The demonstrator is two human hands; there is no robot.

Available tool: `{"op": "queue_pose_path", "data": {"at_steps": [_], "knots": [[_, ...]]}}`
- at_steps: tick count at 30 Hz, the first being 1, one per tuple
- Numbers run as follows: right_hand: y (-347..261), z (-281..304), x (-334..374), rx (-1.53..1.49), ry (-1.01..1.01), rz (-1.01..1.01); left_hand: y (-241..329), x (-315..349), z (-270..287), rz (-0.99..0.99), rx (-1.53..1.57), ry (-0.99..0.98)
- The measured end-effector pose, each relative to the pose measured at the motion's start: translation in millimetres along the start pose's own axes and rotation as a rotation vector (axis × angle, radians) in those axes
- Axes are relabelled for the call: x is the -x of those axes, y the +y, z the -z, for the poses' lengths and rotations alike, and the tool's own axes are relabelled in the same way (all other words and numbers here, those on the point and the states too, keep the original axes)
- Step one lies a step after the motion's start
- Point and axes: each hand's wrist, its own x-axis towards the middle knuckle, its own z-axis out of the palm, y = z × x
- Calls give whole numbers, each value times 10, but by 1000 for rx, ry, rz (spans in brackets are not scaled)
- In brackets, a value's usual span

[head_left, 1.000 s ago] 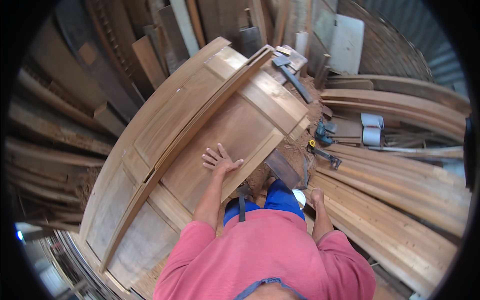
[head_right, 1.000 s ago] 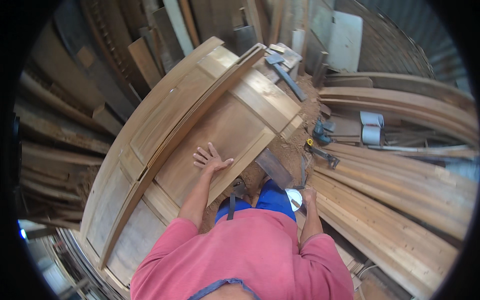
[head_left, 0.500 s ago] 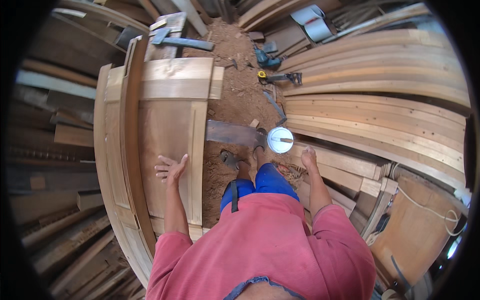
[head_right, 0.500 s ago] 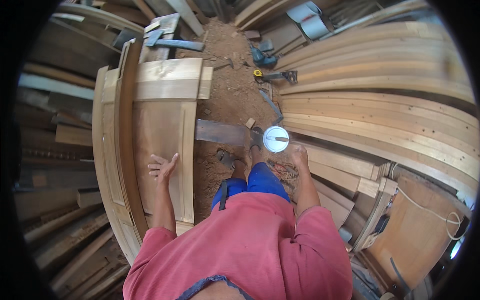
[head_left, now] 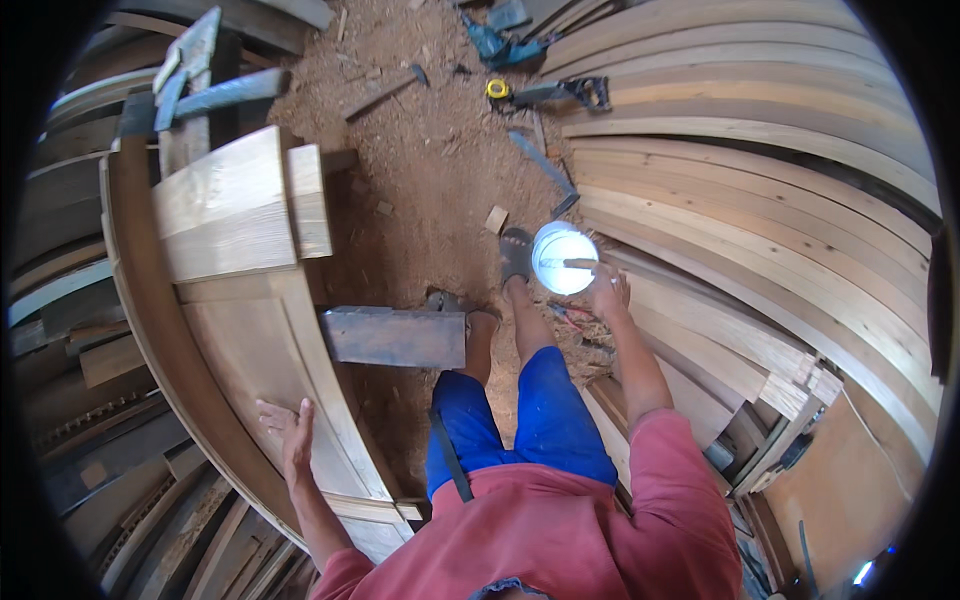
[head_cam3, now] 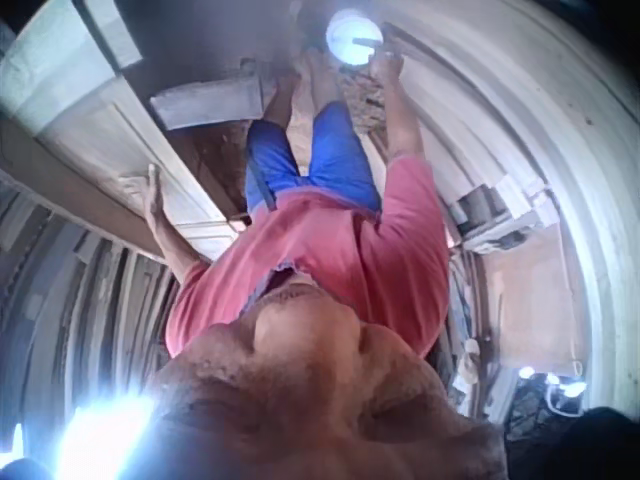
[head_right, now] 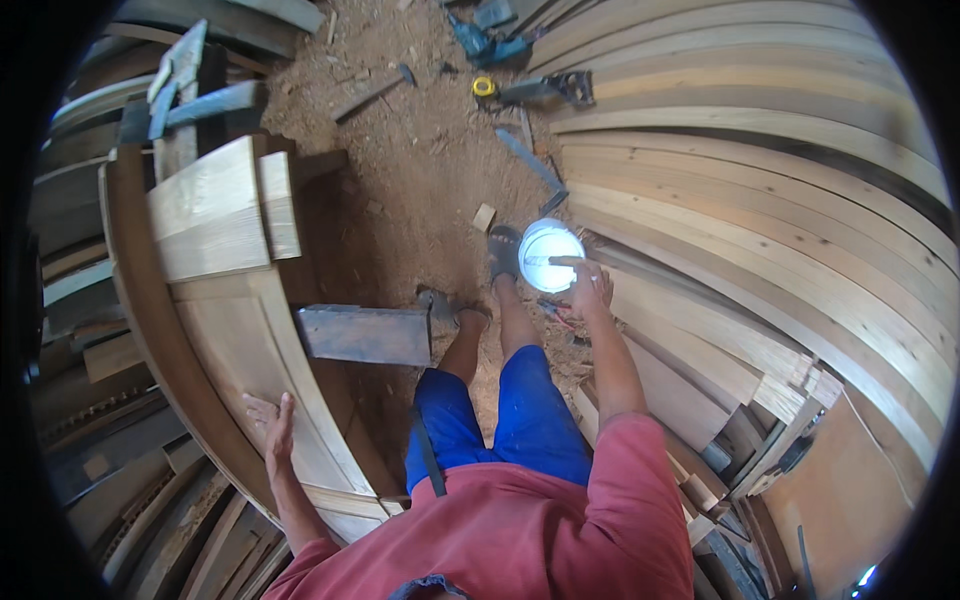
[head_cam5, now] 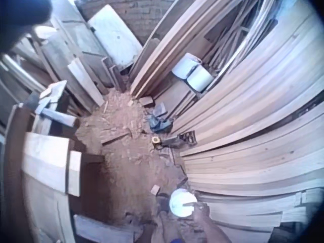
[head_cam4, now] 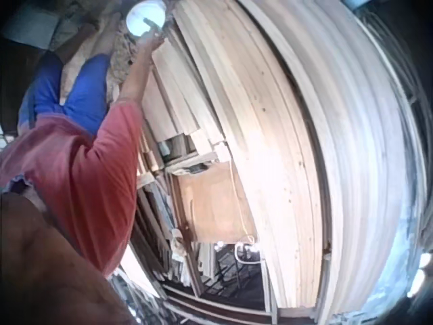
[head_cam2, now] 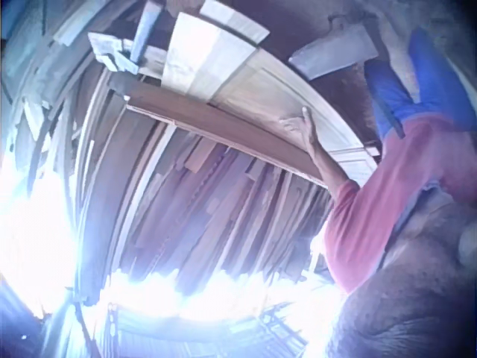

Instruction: The person uses pliers to pull out nails from a wooden door panel, hammers parts of the door into place, uses a small hand tool to scrape the wood, and then applies white paint or primer to the edges of the door panels using a brush.

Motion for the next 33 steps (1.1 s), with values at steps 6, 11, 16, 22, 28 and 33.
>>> {"op": "queue_pose_path", "data": {"at_steps": [6,11,16,22,28,33], "knots": [[-64,-558,-831,124,-99,47,88,52,52,61,-5,-41],[38,-809,-957,163,-64,152,-327,-14,67,31,207,-149],[253,-773,-957,122,-96,272,-174,23,58,-5,231,-123],[-122,-343,-1039,-528,-396,-101,-151,40,51,-11,272,-104],[-602,-324,-1657,-191,-184,-5,-170,79,64,0,270,-88],[-842,-622,-2087,12,-235,-132,-260,124,46,20,258,-76]]}}
